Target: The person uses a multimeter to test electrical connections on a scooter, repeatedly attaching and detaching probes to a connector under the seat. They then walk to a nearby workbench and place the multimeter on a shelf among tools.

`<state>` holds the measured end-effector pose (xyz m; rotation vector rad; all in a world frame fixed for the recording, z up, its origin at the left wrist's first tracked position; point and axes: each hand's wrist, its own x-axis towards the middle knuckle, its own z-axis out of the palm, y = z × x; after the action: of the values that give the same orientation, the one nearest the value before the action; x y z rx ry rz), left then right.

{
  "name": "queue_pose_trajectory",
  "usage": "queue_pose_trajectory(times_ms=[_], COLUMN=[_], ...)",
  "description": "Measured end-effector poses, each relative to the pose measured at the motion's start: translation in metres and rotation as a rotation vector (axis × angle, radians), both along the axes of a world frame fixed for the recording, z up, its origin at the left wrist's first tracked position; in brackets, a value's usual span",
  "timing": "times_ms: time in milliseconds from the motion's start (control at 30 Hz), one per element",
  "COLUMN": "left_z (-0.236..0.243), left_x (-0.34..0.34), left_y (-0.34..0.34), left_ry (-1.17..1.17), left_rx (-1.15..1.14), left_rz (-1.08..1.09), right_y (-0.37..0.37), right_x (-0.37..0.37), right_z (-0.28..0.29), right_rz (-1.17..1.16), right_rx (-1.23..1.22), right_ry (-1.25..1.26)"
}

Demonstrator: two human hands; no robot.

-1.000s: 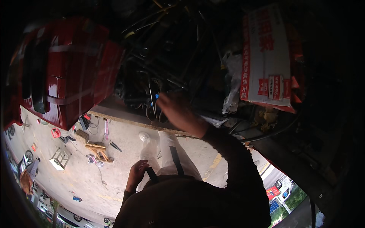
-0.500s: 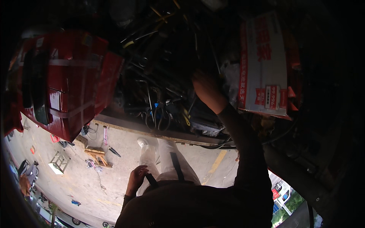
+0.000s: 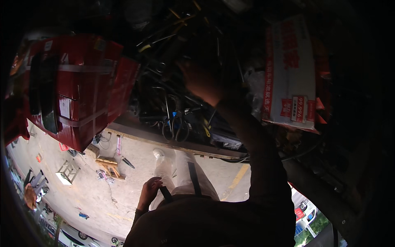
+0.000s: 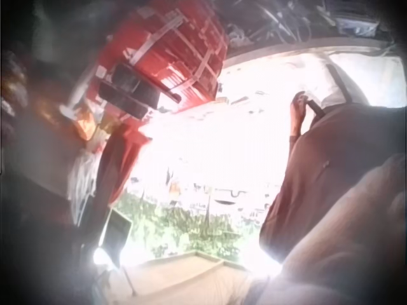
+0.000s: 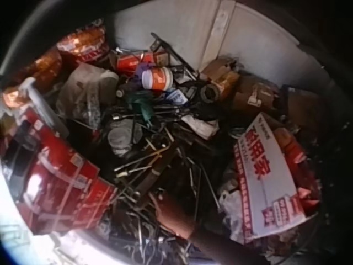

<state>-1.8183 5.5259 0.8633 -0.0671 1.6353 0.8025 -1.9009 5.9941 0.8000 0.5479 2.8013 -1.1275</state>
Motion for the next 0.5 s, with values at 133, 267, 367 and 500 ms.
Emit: queue_pose_trajectory(times_ms=[133, 267, 367, 500], left_z=[-0.004, -0.006, -0.007, -0.008], left_x=[0.004, 0.005, 0.004, 0.004], left_y=[0.001, 0.0, 0.002, 0.005], left_ry=[0.026, 0.022, 0.039, 0.032], left_rx=[-0.003, 0.019, 0.025, 0.049], left_rz=[-0.013, -0.008, -0.022, -0.044], right_y=[-0.017, -0.014, -0.004, 0.028], right_x=[-0.026, -0.028, -0.009, 0.025], right_z=[-0.015, -0.021, -0.011, 0.025], right_rz=[0.1, 0.105, 0.111, 0.07], right_rx=[0.418, 0.504, 0.563, 0.677], right_ry=[0.246, 0.307, 0.188, 0.366])
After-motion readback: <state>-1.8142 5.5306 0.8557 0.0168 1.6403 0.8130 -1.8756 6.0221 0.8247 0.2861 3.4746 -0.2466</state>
